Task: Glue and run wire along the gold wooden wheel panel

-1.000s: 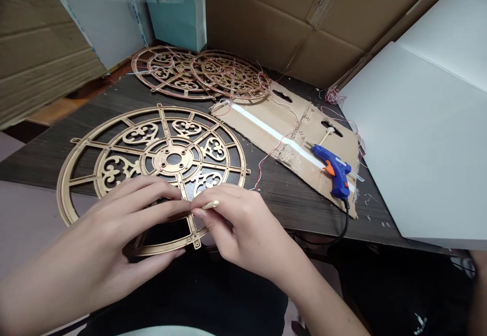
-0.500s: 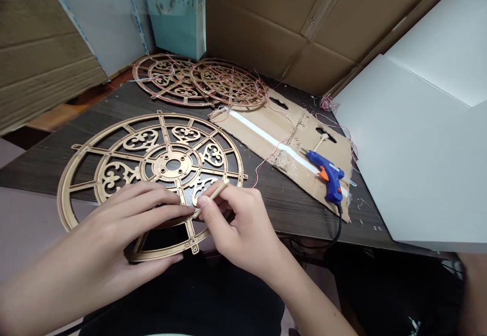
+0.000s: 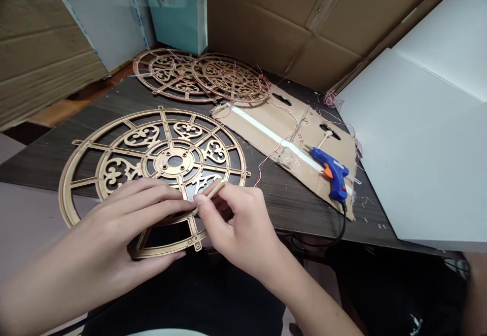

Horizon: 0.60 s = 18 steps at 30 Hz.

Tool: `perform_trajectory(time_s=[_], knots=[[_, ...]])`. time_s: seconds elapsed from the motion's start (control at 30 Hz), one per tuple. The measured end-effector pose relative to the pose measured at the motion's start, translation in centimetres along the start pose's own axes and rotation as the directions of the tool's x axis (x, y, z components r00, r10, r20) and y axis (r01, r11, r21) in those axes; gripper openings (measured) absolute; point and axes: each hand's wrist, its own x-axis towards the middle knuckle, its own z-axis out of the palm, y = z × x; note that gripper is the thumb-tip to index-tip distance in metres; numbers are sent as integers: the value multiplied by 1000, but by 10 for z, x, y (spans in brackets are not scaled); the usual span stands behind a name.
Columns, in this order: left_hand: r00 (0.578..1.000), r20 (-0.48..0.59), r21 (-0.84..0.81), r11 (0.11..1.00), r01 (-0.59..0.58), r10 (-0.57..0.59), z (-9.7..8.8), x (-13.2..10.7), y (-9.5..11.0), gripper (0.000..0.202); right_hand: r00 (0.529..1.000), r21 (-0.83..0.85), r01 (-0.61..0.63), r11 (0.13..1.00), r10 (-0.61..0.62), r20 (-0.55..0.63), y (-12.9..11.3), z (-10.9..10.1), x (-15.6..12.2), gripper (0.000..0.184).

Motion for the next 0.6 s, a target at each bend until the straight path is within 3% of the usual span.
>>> perform_trajectory(time_s=[0.23, 0.4, 0.6], knots=[[999, 0, -9, 998, -54, 54, -1, 1, 0, 19, 999, -128, 38, 991, -34, 28, -9, 2, 1, 20], [999, 7, -14, 999, -39, 39, 0, -2, -3, 28, 995, -209, 90, 974, -96, -18, -12, 8, -4, 24], [998, -36, 45, 997, -56, 57, 0, -4, -6, 47, 982, -46, -55, 997, 46, -182, -5, 12, -7, 22]])
